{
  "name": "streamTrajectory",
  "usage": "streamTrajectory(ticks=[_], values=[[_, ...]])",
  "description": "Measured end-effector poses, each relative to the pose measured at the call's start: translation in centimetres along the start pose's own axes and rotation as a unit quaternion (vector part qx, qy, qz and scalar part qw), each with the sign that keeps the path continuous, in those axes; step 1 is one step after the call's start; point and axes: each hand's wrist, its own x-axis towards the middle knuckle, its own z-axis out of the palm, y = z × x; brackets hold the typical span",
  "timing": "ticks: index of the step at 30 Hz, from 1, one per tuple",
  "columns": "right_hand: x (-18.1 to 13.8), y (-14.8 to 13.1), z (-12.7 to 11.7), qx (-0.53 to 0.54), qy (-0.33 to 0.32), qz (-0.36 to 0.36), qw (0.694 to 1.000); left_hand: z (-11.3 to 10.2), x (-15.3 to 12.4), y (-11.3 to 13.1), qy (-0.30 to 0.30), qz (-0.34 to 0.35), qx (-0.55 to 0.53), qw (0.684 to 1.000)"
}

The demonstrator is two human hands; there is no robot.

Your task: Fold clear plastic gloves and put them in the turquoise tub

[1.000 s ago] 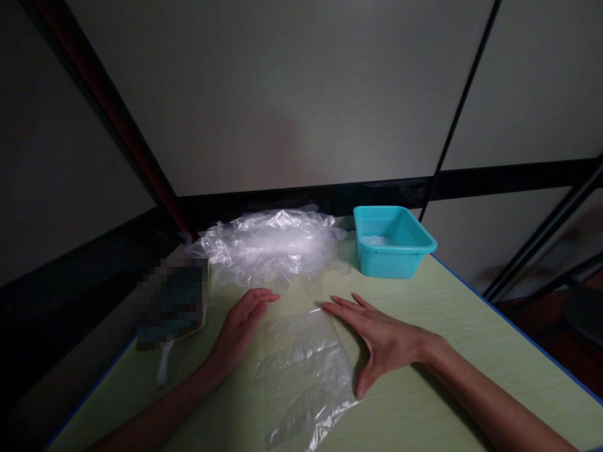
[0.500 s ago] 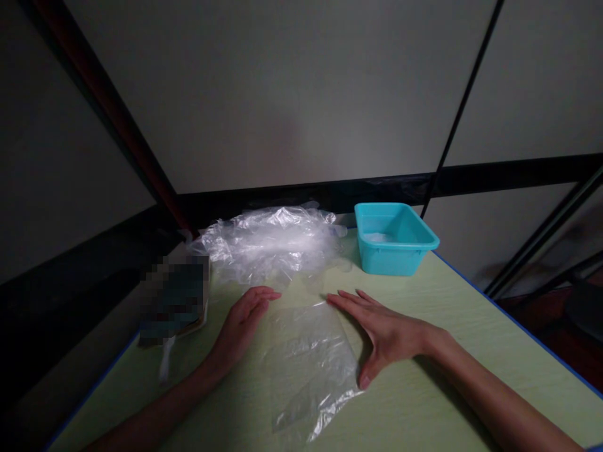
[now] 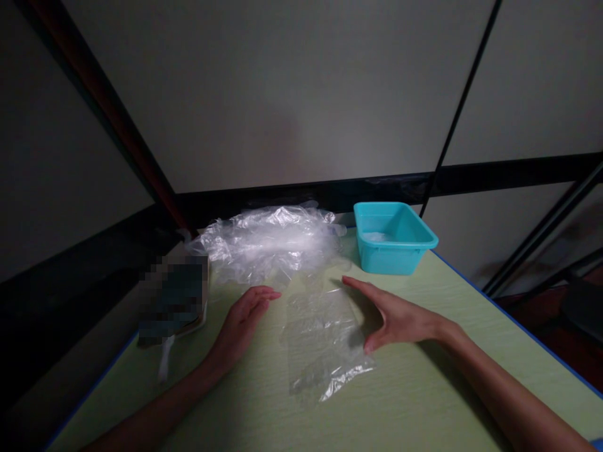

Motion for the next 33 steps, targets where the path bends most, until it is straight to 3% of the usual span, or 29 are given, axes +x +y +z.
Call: streamTrajectory(ticks=[4, 9, 14, 17, 23, 28, 33], values=[[0.8, -1.4, 1.3, -0.076, 0.061, -0.003, 0.995, 0.0, -0.1, 0.2, 0.007, 0.0, 0.001, 1.0], [1.7, -2.3, 3.9, -0.214, 0.045, -0.033, 0.975, 0.1, -0.1, 0.0, -0.001, 0.002, -0.003, 1.0], [1.9, -2.0, 4.7, -0.25, 0.047, -0.049, 0.966, -0.1, -0.3, 0.1, -0.007, 0.0, 0.027, 1.0], [1.9, -1.9, 4.7, -0.254, 0.058, -0.053, 0.964, 0.3, -1.0, 1.4, -0.056, 0.04, 0.116, 0.991], [1.9, -2.1, 4.7, -0.261, 0.051, -0.053, 0.963, 4.7, -2.3, 5.3, -0.221, 0.165, 0.276, 0.921], [2.1, -2.0, 4.6, -0.27, 0.026, -0.047, 0.961, 8.6, -2.2, 5.3, -0.233, 0.151, 0.314, 0.908], [2.2, -1.9, 4.7, -0.263, 0.038, -0.041, 0.963, 8.6, -2.4, 3.8, -0.223, 0.13, 0.329, 0.909]])
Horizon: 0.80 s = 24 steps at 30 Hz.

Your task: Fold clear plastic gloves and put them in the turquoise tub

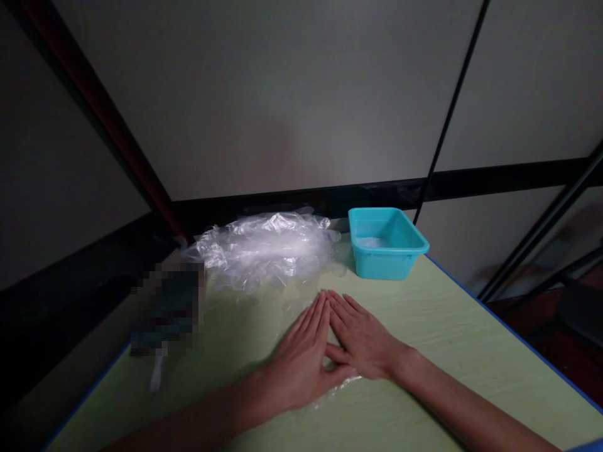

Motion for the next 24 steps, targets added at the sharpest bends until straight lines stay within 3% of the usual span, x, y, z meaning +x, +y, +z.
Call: streamTrajectory(ticks=[18, 24], values=[[-0.2, 0.0, 0.2, -0.019, 0.014, 0.003, 1.0, -2.7, -3.4, -4.0, -0.071, -0.034, 0.096, 0.992], [-0.1, -0.1, -0.1, -0.017, -0.002, 0.01, 1.0, -3.1, -3.9, -4.2, -0.09, -0.051, 0.101, 0.989]])
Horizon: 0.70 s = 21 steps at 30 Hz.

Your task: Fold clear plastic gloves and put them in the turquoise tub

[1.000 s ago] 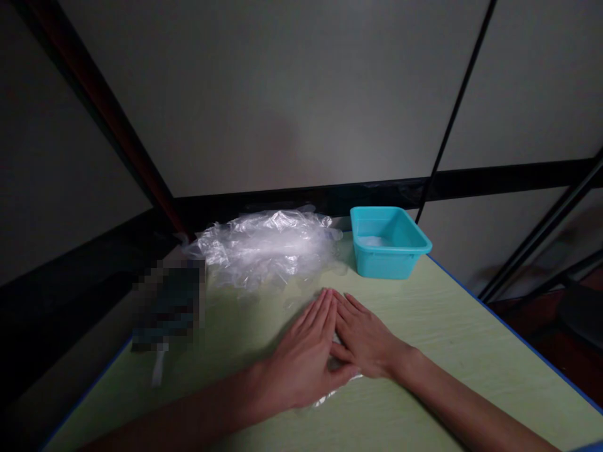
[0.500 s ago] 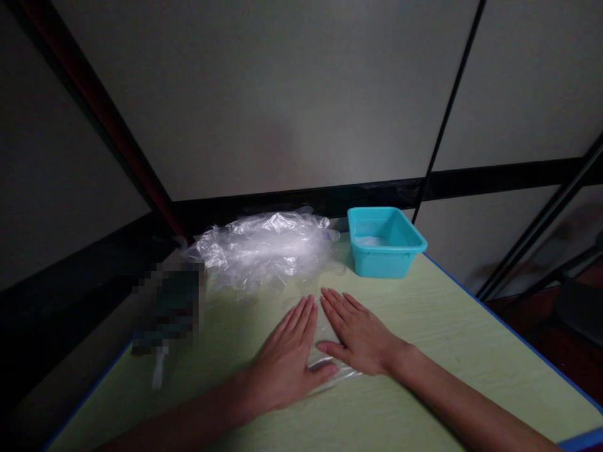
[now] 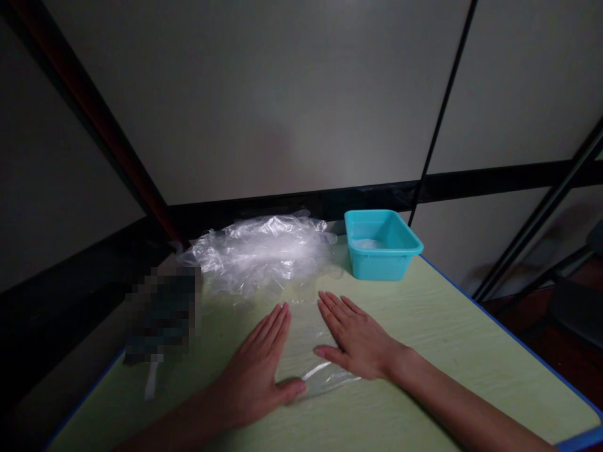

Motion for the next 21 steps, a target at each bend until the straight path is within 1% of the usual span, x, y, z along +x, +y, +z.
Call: streamTrajectory(ticks=[6, 8, 10, 12, 13, 15, 16, 17, 19, 21], values=[[0.1, 0.1, -0.1, 0.033, 0.002, -0.006, 0.999, -0.1, 0.1, 0.1, -0.002, 0.001, -0.003, 1.0], [0.1, 0.1, -0.2, 0.061, -0.004, 0.004, 0.998, 0.0, 0.1, 0.0, 0.001, 0.008, -0.009, 1.0], [0.0, 0.2, -0.4, 0.115, -0.007, 0.019, 0.993, 0.0, 0.1, 0.0, 0.01, 0.013, -0.024, 1.0], [-0.2, 0.5, -0.7, 0.199, 0.003, 0.049, 0.979, 0.1, 0.0, -0.1, 0.025, 0.016, -0.052, 0.998], [-0.3, 0.7, -0.8, 0.25, 0.016, 0.068, 0.966, 0.1, 0.0, -0.1, 0.036, 0.02, -0.076, 0.996], [-0.4, 1.0, -0.9, 0.35, 0.056, 0.103, 0.929, -0.1, -0.1, -0.4, 0.068, 0.023, -0.153, 0.986], [-0.5, 1.2, -1.0, 0.391, 0.078, 0.115, 0.91, -0.3, -0.1, -0.5, 0.09, 0.018, -0.209, 0.974], [-0.4, 1.4, -1.0, 0.422, 0.097, 0.122, 0.893, -0.4, 0.0, -0.7, 0.112, 0.006, -0.275, 0.955], [-0.3, 1.7, -1.1, 0.458, 0.125, 0.129, 0.871, -0.8, 0.1, -1.0, 0.148, -0.034, -0.414, 0.898], [0.0, 1.8, -1.2, 0.476, 0.134, 0.133, 0.859, -1.0, 0.4, -1.1, 0.167, -0.075, -0.518, 0.835]])
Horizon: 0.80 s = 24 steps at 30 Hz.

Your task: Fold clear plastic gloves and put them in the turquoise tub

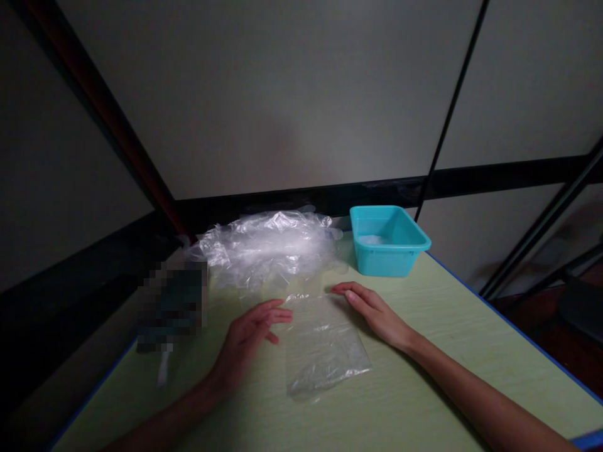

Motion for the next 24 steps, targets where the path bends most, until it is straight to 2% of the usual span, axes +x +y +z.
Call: streamTrajectory(ticks=[4, 11, 24], values=[[0.28, -0.24, 0.08, 0.039, -0.001, 0.013, 0.999, 0.09, 0.42, -0.13, 0.035, -0.05, -0.084, 0.995], [0.12, -0.16, 0.3, 0.097, 0.025, 0.038, 0.994, 0.13, 0.57, -0.23, 0.034, -0.085, -0.079, 0.993], [-0.21, 0.11, 0.05, -0.006, 0.021, 0.037, 0.999, 0.39, 0.86, -0.28, 0.015, -0.083, -0.039, 0.996]])
